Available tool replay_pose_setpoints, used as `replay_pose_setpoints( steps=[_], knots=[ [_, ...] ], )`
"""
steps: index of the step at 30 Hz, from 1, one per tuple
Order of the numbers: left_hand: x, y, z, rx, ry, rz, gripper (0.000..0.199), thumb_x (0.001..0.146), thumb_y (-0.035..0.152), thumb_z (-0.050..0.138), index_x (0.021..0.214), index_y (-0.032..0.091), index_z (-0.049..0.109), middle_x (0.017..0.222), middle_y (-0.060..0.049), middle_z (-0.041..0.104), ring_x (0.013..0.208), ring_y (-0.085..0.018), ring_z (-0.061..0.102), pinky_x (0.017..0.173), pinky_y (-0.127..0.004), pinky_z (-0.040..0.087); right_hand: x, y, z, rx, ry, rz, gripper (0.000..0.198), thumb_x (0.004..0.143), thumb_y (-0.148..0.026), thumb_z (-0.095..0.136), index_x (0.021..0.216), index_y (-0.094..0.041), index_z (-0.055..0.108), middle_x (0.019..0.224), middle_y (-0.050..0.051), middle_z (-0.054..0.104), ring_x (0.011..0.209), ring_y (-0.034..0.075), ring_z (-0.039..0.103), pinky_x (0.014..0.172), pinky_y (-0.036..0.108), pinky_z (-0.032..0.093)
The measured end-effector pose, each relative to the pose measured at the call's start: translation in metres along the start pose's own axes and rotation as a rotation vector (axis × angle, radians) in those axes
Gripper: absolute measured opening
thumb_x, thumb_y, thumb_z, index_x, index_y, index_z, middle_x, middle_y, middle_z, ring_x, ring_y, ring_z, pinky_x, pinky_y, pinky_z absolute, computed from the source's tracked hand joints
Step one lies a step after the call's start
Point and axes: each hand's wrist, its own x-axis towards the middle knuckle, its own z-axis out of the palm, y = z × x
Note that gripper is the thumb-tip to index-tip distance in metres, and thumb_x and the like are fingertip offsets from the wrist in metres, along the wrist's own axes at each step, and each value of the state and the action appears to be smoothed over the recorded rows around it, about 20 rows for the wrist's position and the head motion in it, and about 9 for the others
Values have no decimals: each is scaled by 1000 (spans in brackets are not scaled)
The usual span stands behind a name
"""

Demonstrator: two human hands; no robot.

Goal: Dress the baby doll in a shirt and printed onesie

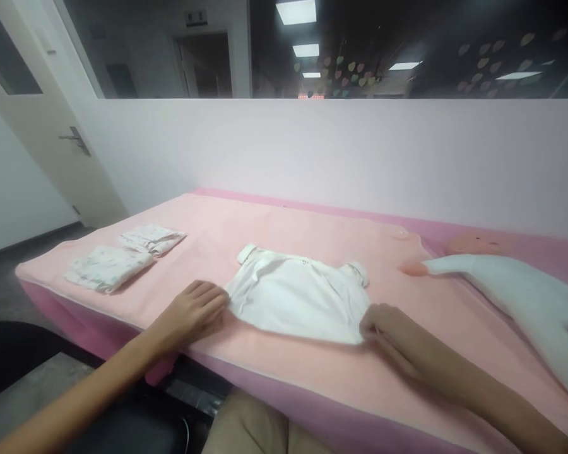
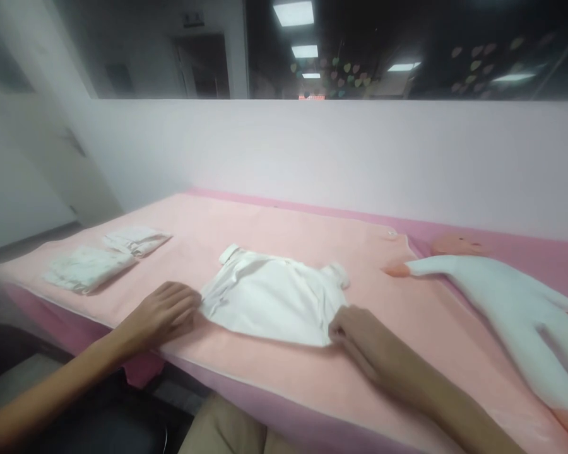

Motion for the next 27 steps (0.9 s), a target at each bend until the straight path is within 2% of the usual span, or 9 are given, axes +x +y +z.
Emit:
replay_pose_setpoints(
  steps=[4, 7, 10, 13, 17, 20, 23, 25, 27],
  knots=[
    [-37, 31, -5, -34, 69, 55, 17, 100, 24, 55, 112, 27, 67, 112, -6, 75, 103, -25, 67, 94, -42, 51, -48, -8, 19, 5, 30, -46, 18, 108, -38, 51, 113, -35, 68, 108, 4, 72, 99, 27, 68, 90, 43, 57],
    [-39, 40, -3, -55, 105, -197, 25, 105, 36, 51, 121, 23, 65, 127, -10, 70, 115, -29, 63, 98, -44, 48, -60, 2, 40, -52, 204, 58, 27, 107, -46, 54, 124, -29, 65, 120, 10, 71, 112, 32, 66, 100, 50, 52],
    [-23, 37, 4, -96, 61, -530, 44, 105, 57, 48, 125, 22, 64, 128, -12, 70, 117, -34, 61, 99, -49, 46, -58, 17, 54, -148, 363, 297, 42, 103, -58, 56, 124, -22, 64, 115, 14, 72, 107, 36, 67, 95, 55, 51],
    [-2, 27, 10, -127, -50, -708, 49, 98, 65, 54, 112, 19, 66, 110, -13, 73, 108, -36, 63, 99, -52, 43, -51, 27, 58, -179, 303, 448, 43, 99, -65, 56, 97, -23, 64, 92, 10, 71, 87, 32, 67, 81, 48, 51],
    [23, 13, 12, -159, -182, -760, 37, 93, 56, 56, 84, 20, 61, 91, -11, 72, 95, -34, 64, 97, -51, 41, -37, 25, 47, -65, 111, 515, 46, 98, -64, 55, 74, -25, 50, 73, 3, 62, 69, 25, 59, 66, 37, 44],
    [43, 22, 11, -292, -115, -743, 26, 90, 46, 54, 83, 21, 59, 91, -8, 70, 94, -31, 64, 90, -45, 45, -16, 8, 35, 168, 41, 524, 43, 101, -61, 51, 80, -24, 56, 79, 2, 66, 73, 24, 61, 67, 35, 46],
    [65, 61, 12, -417, 66, -546, 14, 88, 35, 53, 87, 22, 55, 95, -7, 67, 95, -27, 62, 85, -39, 47, 14, -30, 34, 316, 119, 412, 33, 102, -51, 51, 85, -24, 56, 84, 2, 67, 78, 23, 62, 72, 34, 49],
    [74, 96, 10, -415, -9, -333, 8, 87, 28, 55, 85, 22, 52, 93, -6, 65, 92, -25, 60, 84, -39, 46, 31, -60, 42, 344, 154, 226, 26, 102, -44, 52, 84, -24, 53, 84, 1, 64, 79, 22, 59, 73, 34, 49],
    [75, 123, 5, -382, -146, -191, 11, 89, 30, 62, 86, 22, 55, 96, -7, 66, 93, -26, 59, 84, -41, 45, 37, -80, 50, 351, 67, 62, 18, 100, -40, 59, 90, -24, 59, 93, 3, 67, 90, 23, 62, 84, 37, 51]
  ],
)
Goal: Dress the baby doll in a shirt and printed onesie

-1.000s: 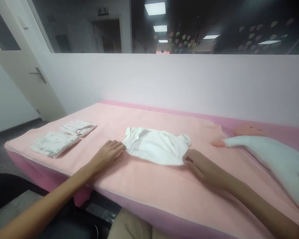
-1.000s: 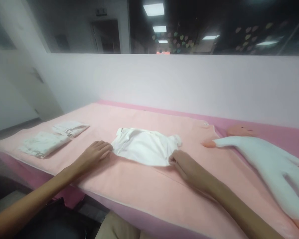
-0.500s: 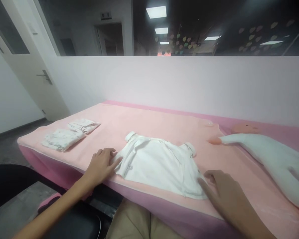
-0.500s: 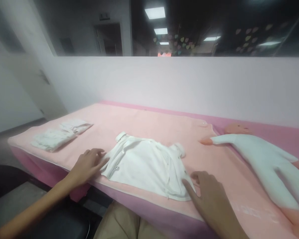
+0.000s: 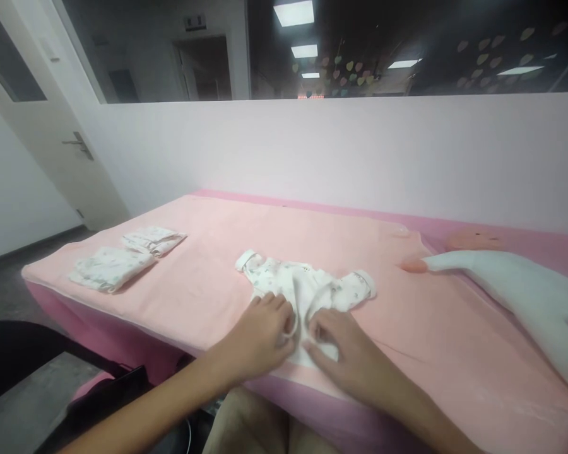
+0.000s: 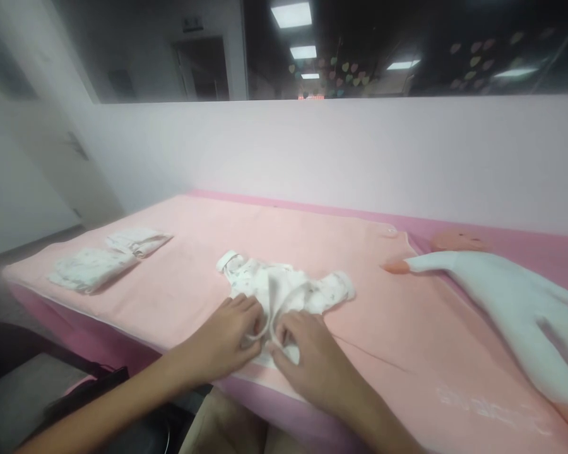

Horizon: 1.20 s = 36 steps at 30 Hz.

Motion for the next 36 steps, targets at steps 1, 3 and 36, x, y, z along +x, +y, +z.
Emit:
replay_pose_setpoints(
  steps=[1, 3, 36],
  knots=[
    [-4, 7, -1, 7, -52, 22, 14, 90, 33, 66, 88, 22, 57, 98, -7, 67, 95, -26, 60, 86, -42, 46, -1, -2, 4, 14, -34, -24, 17, 99, -41, 63, 94, -25, 62, 98, 3, 69, 96, 25, 63, 89, 39, 52],
    [-12, 6, -10, -12, -88, 14, 21, 95, 42, 68, 95, 22, 61, 103, -7, 69, 98, -26, 61, 90, -42, 46, -8, 11, 1, 44, -31, 7, 20, 100, -47, 64, 106, -27, 67, 111, 6, 71, 107, 27, 65, 95, 42, 54],
    [112, -189, -35, 44, 149, -219, 44, 97, 53, 57, 126, 21, 65, 129, -12, 68, 113, -30, 66, 105, -46, 46, 32, 153, -88, -410, 353, 218, 70, 92, -66, 67, 146, -22, 57, 138, 18, 67, 118, 40, 68, 93, 52, 57]
  ],
)
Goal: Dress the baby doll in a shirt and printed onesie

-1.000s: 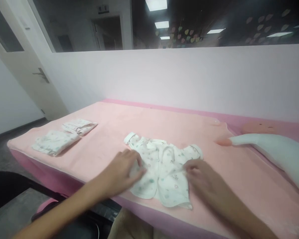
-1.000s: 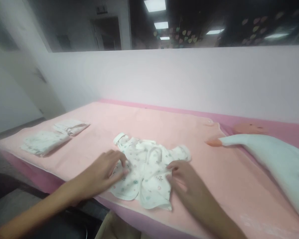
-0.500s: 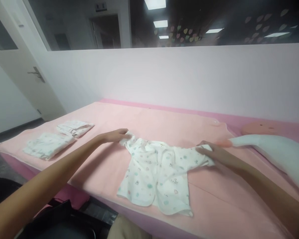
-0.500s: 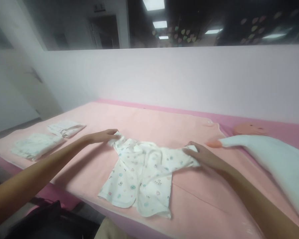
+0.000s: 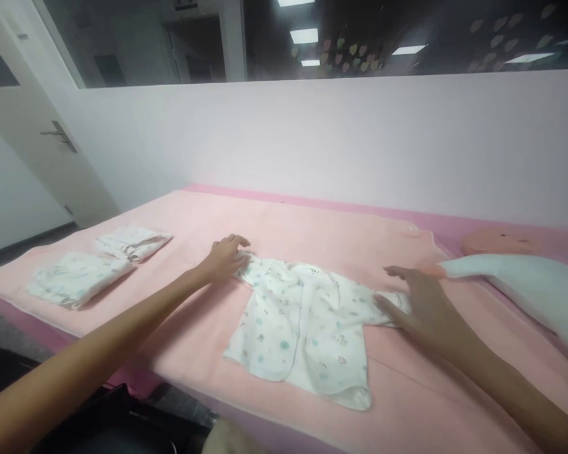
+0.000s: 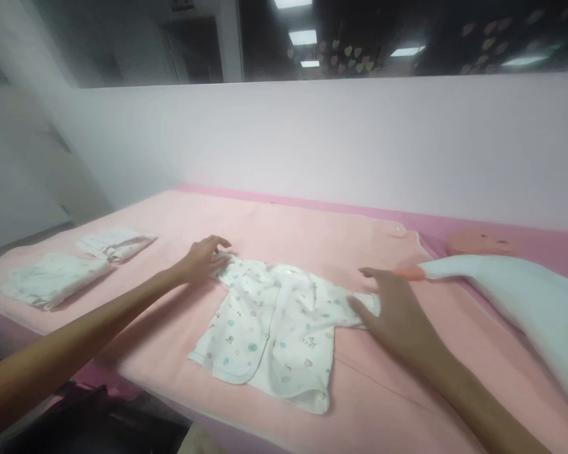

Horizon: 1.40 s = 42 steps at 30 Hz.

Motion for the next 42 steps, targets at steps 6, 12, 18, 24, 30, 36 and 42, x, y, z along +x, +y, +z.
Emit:
replay_pose_setpoints(
  steps=[6, 12, 18, 24, 30, 36, 42],
  knots=[
    [30, 49, 1, -3, -254, 590, 38, 102, 35, 56, 139, 25, 63, 150, -10, 60, 138, -30, 50, 117, -46, 40, 41, -51, 6, 40, -240, -542, 31, 109, -35, 48, 130, -26, 68, 140, 11, 68, 131, 31, 60, 109, 52, 49],
    [70, 78, 17, 136, -484, 817, 20, 84, 21, 67, 103, 22, 71, 114, -9, 75, 111, -30, 62, 103, -42, 45, 92, -69, 12, -1, -511, -699, 19, 104, -33, 56, 105, -25, 73, 121, 7, 76, 117, 29, 65, 104, 51, 47],
    [97, 85, 30, 304, -446, 880, 27, 84, 21, 63, 109, 24, 71, 98, -9, 74, 96, -29, 62, 96, -43, 42, 109, -72, 18, -107, -510, -606, 23, 106, -30, 51, 112, -25, 73, 102, 7, 76, 99, 28, 65, 95, 48, 47],
    [60, 87, 43, 223, -233, 728, 42, 91, 13, 53, 131, 20, 64, 138, -13, 67, 123, -31, 61, 105, -46, 44, 74, -81, 27, -142, -308, -570, 28, 104, -18, 51, 125, -19, 69, 132, 14, 70, 120, 33, 63, 101, 54, 50],
    [-59, 91, 26, -38, -192, 477, 55, 109, 36, 51, 163, 27, 42, 165, -11, 50, 151, -30, 48, 124, -50, 41, -39, -100, 26, 19, -204, -564, 54, 107, -41, 58, 159, -28, 52, 159, 12, 59, 143, 34, 58, 115, 55, 51],
    [-105, 81, 23, -2, -293, 392, 78, 108, 54, 55, 175, 39, 19, 176, -7, 34, 164, -37, 30, 130, -59, 35, -81, -86, 60, -32, -245, -827, 87, 101, -63, 62, 174, -29, 30, 169, 14, 45, 153, 41, 49, 117, 62, 51],
    [-98, 82, 27, 41, -285, 458, 77, 106, 55, 55, 174, 40, 23, 179, -7, 26, 166, -43, 19, 130, -67, 28, -80, -88, 44, 10, -346, -815, 74, 104, -50, 62, 172, -38, 33, 173, 6, 37, 159, 39, 38, 121, 64, 47]
  ],
)
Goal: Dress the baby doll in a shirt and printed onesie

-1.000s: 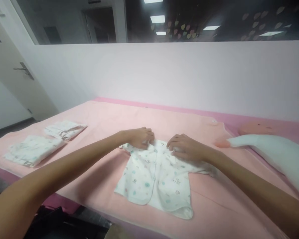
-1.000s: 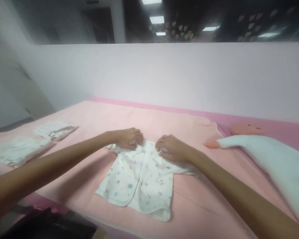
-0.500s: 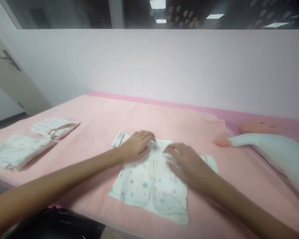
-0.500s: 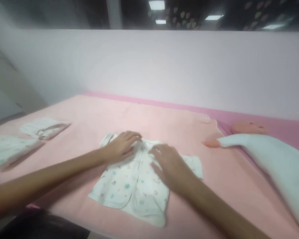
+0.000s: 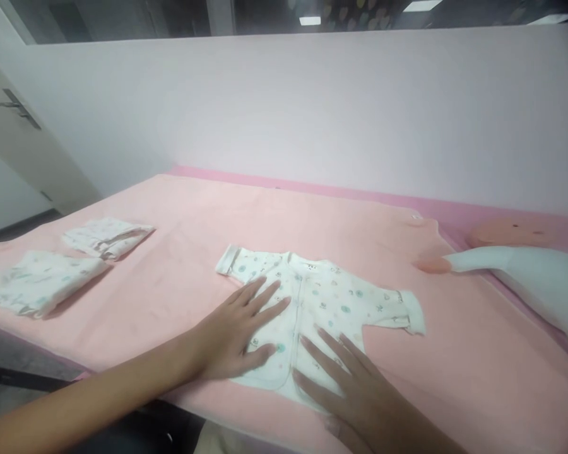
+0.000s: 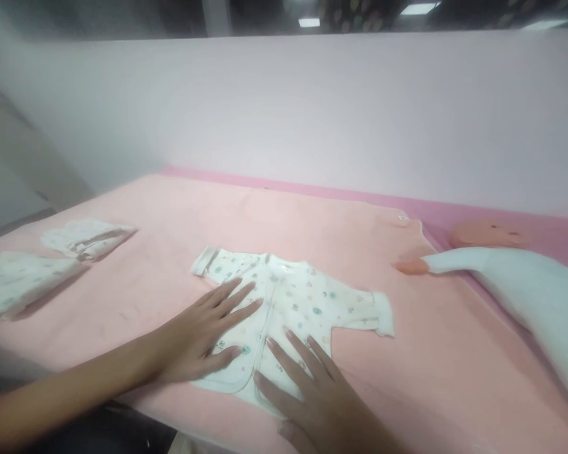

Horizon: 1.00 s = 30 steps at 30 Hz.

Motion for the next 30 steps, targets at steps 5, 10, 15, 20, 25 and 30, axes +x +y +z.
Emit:
replay_pose_setpoints(
  steps=[5, 10, 15, 20, 25, 30],
  knots=[
    [8, -7, -10, 20, -62, 29, 74, 105, 63, 55, 171, 40, 32, 178, -7, 29, 165, -44, 21, 130, -69, 24, 0, -13, -24, 37, -80, 34, 78, 107, -49, 59, 175, -38, 23, 175, 5, 31, 162, 39, 32, 123, 66, 44],
    [31, -29, -9, 17, 90, -75, 60, 111, 56, 42, 164, 26, 45, 171, -12, 43, 158, -34, 41, 130, -56, 32, -12, 3, -39, 36, 47, 302, 73, 110, -42, 50, 175, -40, 18, 176, 3, 35, 160, 34, 38, 129, 67, 33],
    [54, -48, 3, 53, -42, -190, 81, 109, 69, 34, 173, 20, 27, 180, -14, 21, 166, -38, 21, 134, -60, 16, -47, 58, -54, -11, 299, 816, 63, 103, -57, 53, 161, -31, 49, 157, 11, 61, 144, 42, 57, 116, 66, 48],
    [71, -38, 3, 100, -138, -301, 96, 99, 87, 29, 176, 31, 13, 182, -8, 3, 167, -46, 1, 129, -72, 5, -71, 97, -63, 30, 254, 966, 53, 98, -60, 55, 132, -24, 72, 122, 15, 77, 111, 40, 73, 92, 53, 60],
    [82, -26, 5, 126, -152, -380, 99, 97, 91, 25, 176, 35, 8, 182, -8, -4, 165, -52, -5, 124, -80, -2, -69, 117, -59, 161, 212, 1015, 61, 89, -67, 65, 129, -21, 70, 115, 12, 75, 104, 34, 72, 89, 45, 57],
    [83, -23, 0, 120, -196, -396, 98, 97, 89, 26, 177, 34, 7, 182, -9, -4, 166, -50, -5, 125, -79, -1, -65, 127, -67, 215, 138, 1080, 65, 75, -71, 78, 115, -21, 64, 104, 10, 70, 92, 30, 68, 80, 41, 53]
  ],
)
